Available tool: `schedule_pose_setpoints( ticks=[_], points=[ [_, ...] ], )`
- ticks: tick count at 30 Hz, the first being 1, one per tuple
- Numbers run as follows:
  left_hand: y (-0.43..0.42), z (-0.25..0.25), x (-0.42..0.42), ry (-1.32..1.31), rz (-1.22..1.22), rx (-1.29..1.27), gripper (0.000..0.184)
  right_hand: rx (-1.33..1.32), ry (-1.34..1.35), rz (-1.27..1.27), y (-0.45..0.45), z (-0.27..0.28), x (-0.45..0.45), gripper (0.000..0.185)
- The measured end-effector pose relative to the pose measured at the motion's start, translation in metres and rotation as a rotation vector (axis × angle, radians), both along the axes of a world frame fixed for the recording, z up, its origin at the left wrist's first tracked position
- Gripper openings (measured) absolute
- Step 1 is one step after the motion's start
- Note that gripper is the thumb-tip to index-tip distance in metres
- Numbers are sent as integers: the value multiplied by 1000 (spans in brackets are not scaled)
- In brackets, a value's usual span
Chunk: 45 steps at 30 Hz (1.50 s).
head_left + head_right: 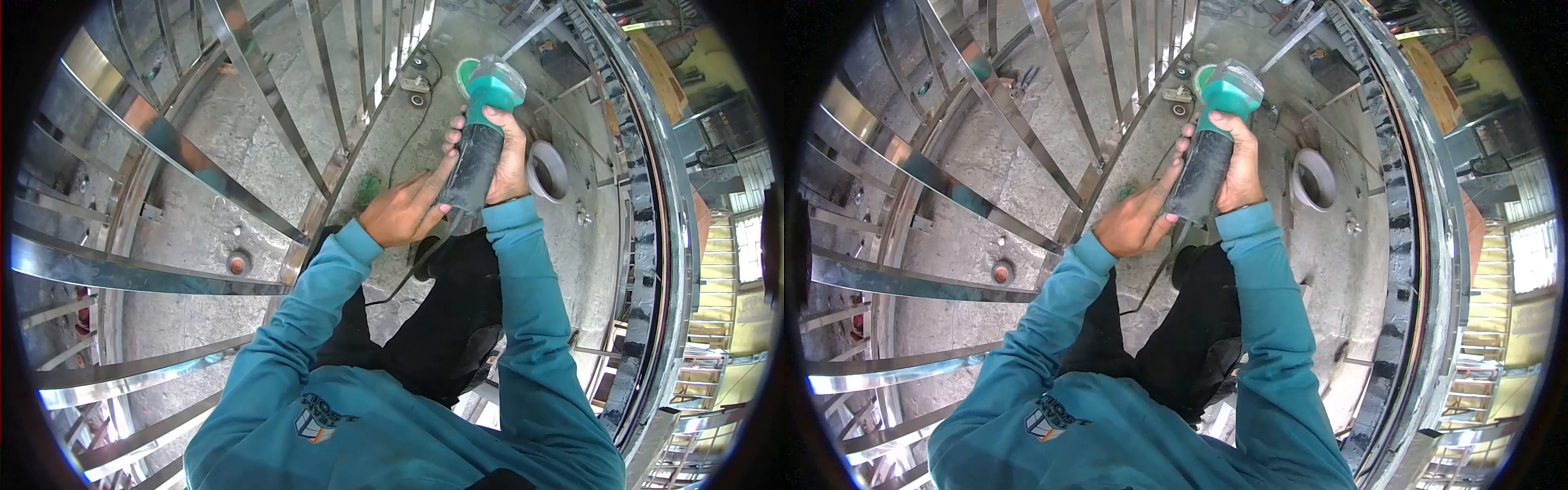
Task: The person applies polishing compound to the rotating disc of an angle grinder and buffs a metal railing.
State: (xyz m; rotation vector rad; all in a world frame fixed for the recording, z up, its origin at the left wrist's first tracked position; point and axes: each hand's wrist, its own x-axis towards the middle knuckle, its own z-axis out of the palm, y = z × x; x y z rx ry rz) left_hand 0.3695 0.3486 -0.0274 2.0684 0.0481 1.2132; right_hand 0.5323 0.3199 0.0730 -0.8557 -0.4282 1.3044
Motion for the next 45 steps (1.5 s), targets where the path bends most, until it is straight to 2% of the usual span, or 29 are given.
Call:
schedule_pose_setpoints(
  ticks=[3, 6, 8, 15, 18, 20, 21, 23, 24, 25, 26, 27, 28, 29, 30, 34, 36, 40, 43, 45],
  points=[
    [-4, -14, 7, -91, 93, 106, 63, -52, -36, -4, -4, -1, -1, 35],
    [-14, -20, 17, -142, 110, 12, 59, -116, -42, -5, 0, -5, -1, 35],
    [-24, -24, 23, -281, 154, -189, 52, -175, -48, -45, 5, -13, 1, 35],
    [-38, -39, 23, -205, 91, -502, 52, -391, -184, -33, 23, -37, 13, 36],
    [-37, -41, 14, -93, 92, -587, 57, -527, -175, 75, 34, -45, 18, 35],
    [-34, -51, 7, -33, -36, -622, 63, -625, -514, 44, 36, -53, 15, 32],
    [-31, -57, 7, -37, -32, -633, 63, -634, -517, 50, 35, -53, 12, 32],
    [-23, -72, 11, 97, -74, -720, 72, -662, -1017, 118, 33, -50, 4, 27],
    [-20, -78, 14, 89, -66, -728, 72, -597, -1141, 126, 33, -64, 13, 27],
    [-19, -83, 21, -16, -200, -983, 74, -598, -1149, 140, 32, -76, 20, 27],
    [-18, -85, 28, -131, -338, -1230, 76, -518, -1333, 202, 29, -86, 27, 29],
    [-18, -87, 34, -145, -332, -1235, 76, -429, -1513, 265, 27, -90, 30, 31],
    [-20, -88, 42, -179, -364, -1475, 78, -509, -1696, 334, 27, -89, 28, 38],
    [-20, -89, 50, -214, -399, -1715, 80, -506, -1707, 347, 25, -90, 25, 38],
    [-22, -91, 57, -226, -338, -1768, 83, -480, -1779, 330, 21, -91, 16, 42],
    [-16, -99, 68, -383, -267, -1812, 87, -476, -1972, 407, 18, -103, 1, 51],
    [-15, -101, 69, -388, -129, -1808, 67, -504, -2063, 541, 17, -103, -9, 54],
    [-12, -111, 60, -456, 24, -1800, 74, -468, -2090, 642, 24, -128, -5, 55],
    [-4, -126, 61, -522, 85, -1818, 65, -372, -2128, 681, 33, -136, -8, 53],
    [3, -138, 64, -466, 72, -1839, 62, -335, -2133, 713, 41, -137, -12, 54]
  ],
)
